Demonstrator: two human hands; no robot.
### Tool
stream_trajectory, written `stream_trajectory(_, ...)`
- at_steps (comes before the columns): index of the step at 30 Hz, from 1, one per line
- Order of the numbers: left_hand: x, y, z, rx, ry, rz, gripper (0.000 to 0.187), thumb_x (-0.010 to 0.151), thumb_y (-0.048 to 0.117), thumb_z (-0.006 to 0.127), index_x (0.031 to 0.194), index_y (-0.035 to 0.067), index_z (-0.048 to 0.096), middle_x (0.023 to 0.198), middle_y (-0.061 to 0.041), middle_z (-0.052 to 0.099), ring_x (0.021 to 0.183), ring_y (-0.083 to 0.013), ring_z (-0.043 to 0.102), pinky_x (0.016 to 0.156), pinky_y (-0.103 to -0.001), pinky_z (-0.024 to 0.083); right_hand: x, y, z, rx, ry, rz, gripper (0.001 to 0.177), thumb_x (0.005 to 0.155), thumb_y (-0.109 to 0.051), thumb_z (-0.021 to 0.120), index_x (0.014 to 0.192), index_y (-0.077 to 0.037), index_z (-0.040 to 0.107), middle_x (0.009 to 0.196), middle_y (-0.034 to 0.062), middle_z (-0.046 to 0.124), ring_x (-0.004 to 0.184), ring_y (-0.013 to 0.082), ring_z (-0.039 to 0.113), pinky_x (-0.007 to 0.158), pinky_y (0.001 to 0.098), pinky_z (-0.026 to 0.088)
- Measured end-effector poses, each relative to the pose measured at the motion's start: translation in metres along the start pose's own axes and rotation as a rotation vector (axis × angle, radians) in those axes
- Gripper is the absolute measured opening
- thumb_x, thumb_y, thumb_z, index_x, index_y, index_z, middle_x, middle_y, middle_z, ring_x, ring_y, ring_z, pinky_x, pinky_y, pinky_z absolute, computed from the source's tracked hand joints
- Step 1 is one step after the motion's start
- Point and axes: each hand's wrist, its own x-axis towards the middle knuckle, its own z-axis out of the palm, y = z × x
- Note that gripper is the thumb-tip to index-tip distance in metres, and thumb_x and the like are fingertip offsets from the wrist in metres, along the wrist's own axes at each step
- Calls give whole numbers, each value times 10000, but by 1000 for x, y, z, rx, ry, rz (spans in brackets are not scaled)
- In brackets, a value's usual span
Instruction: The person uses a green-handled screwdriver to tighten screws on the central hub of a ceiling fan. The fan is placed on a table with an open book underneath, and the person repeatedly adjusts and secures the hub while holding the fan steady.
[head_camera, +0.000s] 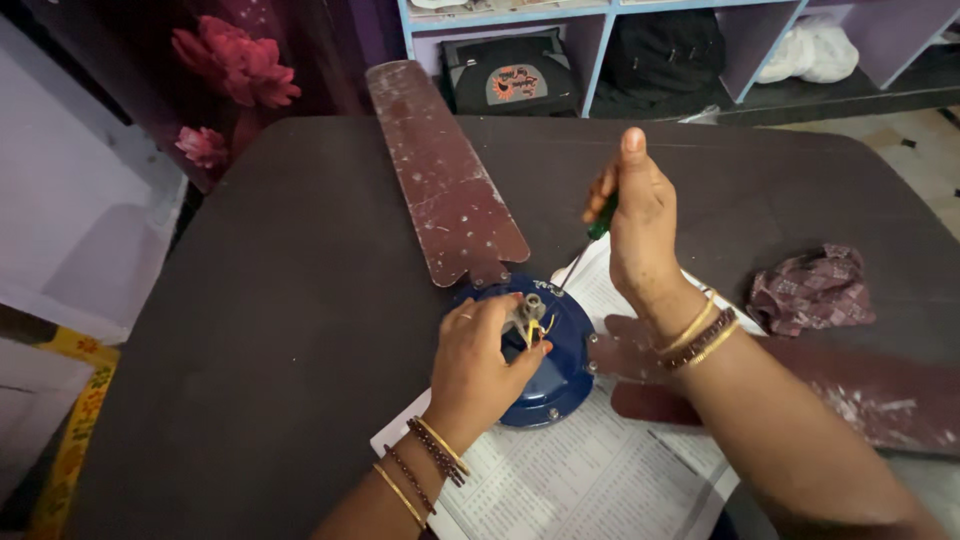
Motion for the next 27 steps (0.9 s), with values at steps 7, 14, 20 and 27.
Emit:
stream_trajectory(7,-1,3,2,-6,16,6,489,797,254,839,1170,31,614,1090,-129,720,1090,-337,643,1027,-508,409,-3,-6,6,179,45,153,520,1066,-465,508,664,-177,350,572,-22,291,497,133,255,486,318,243)
stream_trajectory(14,1,0,-3,-52,-53,-18,490,804,234,836,1198,48,613,1112,-125,707,1097,-337,635,1050,-509,402,8,-9,7,154,28,260,566,1040,-432,497,585,-197,256,511,-34,222,434,123,166,429,324,150)
stream_trajectory(20,-1,-2,-1,-31,-61,-3,522,806,232,832,1233,41,601,1174,-150,693,1160,-362,611,1080,-521,378,13,-6,4,169,-50,271,554,1048,-420,496,595,-196,269,510,-28,229,434,127,169,430,325,169)
stream_trajectory(27,6,-3,-8,-34,-97,15,510,815,242,827,1234,53,606,1102,-122,711,1093,-326,649,1098,-505,391,19,-6,2,185,-186,298,584,1071,-427,475,584,-190,257,502,-34,222,413,118,153,405,317,161)
